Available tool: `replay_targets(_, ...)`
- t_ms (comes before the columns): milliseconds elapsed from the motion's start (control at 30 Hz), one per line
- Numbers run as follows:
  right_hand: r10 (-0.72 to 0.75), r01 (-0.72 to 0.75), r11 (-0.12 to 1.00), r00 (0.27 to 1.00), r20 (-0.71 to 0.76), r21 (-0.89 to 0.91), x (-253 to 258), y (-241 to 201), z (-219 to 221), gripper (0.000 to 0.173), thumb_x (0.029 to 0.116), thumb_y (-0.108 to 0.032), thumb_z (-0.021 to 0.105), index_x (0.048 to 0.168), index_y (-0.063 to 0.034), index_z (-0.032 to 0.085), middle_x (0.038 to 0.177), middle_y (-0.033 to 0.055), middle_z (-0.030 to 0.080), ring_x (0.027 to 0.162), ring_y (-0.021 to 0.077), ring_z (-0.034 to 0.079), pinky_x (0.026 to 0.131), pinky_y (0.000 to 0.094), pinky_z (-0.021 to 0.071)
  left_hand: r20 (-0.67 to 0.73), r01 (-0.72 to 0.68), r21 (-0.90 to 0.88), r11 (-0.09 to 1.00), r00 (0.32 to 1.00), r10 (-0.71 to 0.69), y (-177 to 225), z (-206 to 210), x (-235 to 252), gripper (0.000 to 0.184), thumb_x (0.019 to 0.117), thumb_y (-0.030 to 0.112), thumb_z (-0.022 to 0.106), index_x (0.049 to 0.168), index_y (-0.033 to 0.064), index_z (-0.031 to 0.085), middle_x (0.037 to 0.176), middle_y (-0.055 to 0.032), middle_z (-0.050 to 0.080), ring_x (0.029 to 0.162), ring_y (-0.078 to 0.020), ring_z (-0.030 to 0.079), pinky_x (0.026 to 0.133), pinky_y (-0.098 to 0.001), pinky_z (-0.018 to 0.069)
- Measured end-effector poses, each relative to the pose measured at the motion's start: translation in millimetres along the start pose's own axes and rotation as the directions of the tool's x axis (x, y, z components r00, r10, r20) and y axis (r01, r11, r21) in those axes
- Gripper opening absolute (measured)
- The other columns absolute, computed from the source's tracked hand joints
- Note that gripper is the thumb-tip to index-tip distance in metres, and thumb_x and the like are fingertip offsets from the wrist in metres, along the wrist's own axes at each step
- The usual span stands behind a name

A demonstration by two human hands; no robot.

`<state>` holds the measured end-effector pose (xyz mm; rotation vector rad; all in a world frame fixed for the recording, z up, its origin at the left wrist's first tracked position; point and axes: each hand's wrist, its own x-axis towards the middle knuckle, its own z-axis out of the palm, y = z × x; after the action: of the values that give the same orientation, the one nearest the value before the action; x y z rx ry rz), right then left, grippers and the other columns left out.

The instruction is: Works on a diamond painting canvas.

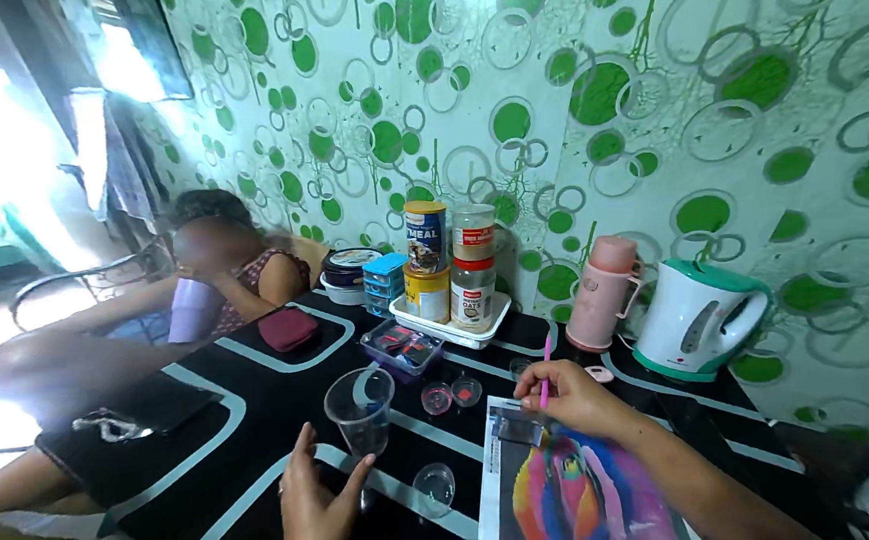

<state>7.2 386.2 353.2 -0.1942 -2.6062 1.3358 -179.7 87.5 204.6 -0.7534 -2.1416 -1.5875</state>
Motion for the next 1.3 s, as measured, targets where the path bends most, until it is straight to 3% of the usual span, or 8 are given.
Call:
replay_targets(100,-0.015,0.016,1.000,0.999,0.031,-0.007,-6,-1,-1,0.014,0.0951,-0.005,0.068,0.108,0.0014,0.069,0.097,0.0058,0.069,0.081,0.0056,0.065,0.078,0.0230,0.0557,-0.082,-0.243,0.051,0.969,0.966,0.247,41,-5,-23,0.084,0.0858,0.035,0.075,0.142,-0.0174,0.040,0.137,-0.0426,0.048,0.120,-0.0467,0.053,0.095,-0.0555,0.0468)
replay_targets(200,-0.026,0.025,1.000,0.998,0.058,0.008,-14,-2,2,0.014,0.0946,-0.004,0.068,0.107,0.0009,0.069,0.094,0.0046,0.069,0.079,0.0041,0.065,0.076,0.0218,0.0554,0.066,-0.350,-0.099,0.931,0.932,0.357,78,2,-35,0.060,0.0905,0.029,0.074,0.132,-0.0095,0.056,0.124,-0.0295,0.061,0.111,-0.0290,0.061,0.089,-0.0405,0.0527)
replay_targets(400,-0.147,0.145,0.989,0.988,0.039,0.038,-32,-18,11,0.012,0.0942,-0.005,0.067,0.105,0.0000,0.070,0.092,0.0020,0.068,0.076,0.0006,0.061,0.071,0.0174,0.0523,0.609,0.031,-0.336,0.941,0.770,0.192,134,40,-7,0.042,0.0921,0.027,0.071,0.126,0.0039,0.065,0.108,-0.0038,0.069,0.087,-0.0089,0.068,0.075,-0.0258,0.0585)
replay_targets(567,-0.304,0.334,0.940,0.914,-0.270,0.072,-40,-35,13,0.023,0.0920,-0.008,0.071,0.112,0.0017,0.070,0.100,0.0042,0.071,0.085,0.0033,0.067,0.076,0.0195,0.0572,0.657,0.011,-0.380,0.925,0.707,0.262,168,45,27,0.012,0.0928,0.017,0.072,0.099,0.0075,0.070,0.080,0.0065,0.066,0.067,0.0014,0.060,0.064,-0.0168,0.0519)
replay_targets(800,0.107,0.223,0.638,0.922,-0.372,0.737,-50,-14,44,0.034,0.0915,0.004,0.065,0.125,0.0003,0.059,0.109,0.0112,0.068,0.090,0.0214,0.071,0.073,0.0374,0.0633,0.583,0.044,-0.426,0.903,0.777,0.238,194,57,35,0.010,0.0938,0.016,0.070,0.100,0.0080,0.069,0.081,0.0054,0.066,0.068,-0.0011,0.062,0.064,-0.0182,0.0529)
replay_targets(1067,0.156,0.286,0.551,0.887,-0.434,0.784,-39,-11,31,0.015,0.0967,0.008,0.059,0.109,0.0015,0.064,0.098,0.0138,0.072,0.081,0.0211,0.073,0.072,0.0361,0.0635,0.650,0.066,-0.423,0.904,0.716,0.252,212,89,51,0.009,0.0948,0.016,0.070,0.099,0.0080,0.069,0.081,0.0053,0.066,0.068,-0.0008,0.061,0.065,-0.0181,0.0520)
replay_targets(1200,0.226,0.275,0.544,0.862,-0.454,0.793,-31,-4,16,0.011,0.0979,0.006,0.060,0.105,0.0003,0.065,0.093,0.0130,0.073,0.075,0.0198,0.073,0.069,0.0340,0.0633,0.779,0.063,-0.362,0.930,0.569,0.264,217,94,77,0.037,0.0960,0.020,0.070,0.127,0.0040,0.060,0.098,-0.0009,0.065,0.080,-0.0054,0.064,0.073,-0.0221,0.0548)
replay_targets(1300,0.306,0.235,0.540,0.840,-0.449,0.808,-29,8,7,0.010,0.0989,0.004,0.060,0.106,-0.0005,0.064,0.092,0.0123,0.072,0.074,0.0202,0.073,0.064,0.0333,0.0631,0.843,-0.191,-0.082,0.978,0.511,0.171,202,106,102,0.061,0.0928,0.029,0.075,0.142,0.0017,0.052,0.119,-0.0146,0.065,0.100,-0.0209,0.067,0.090,-0.0371,0.0549)
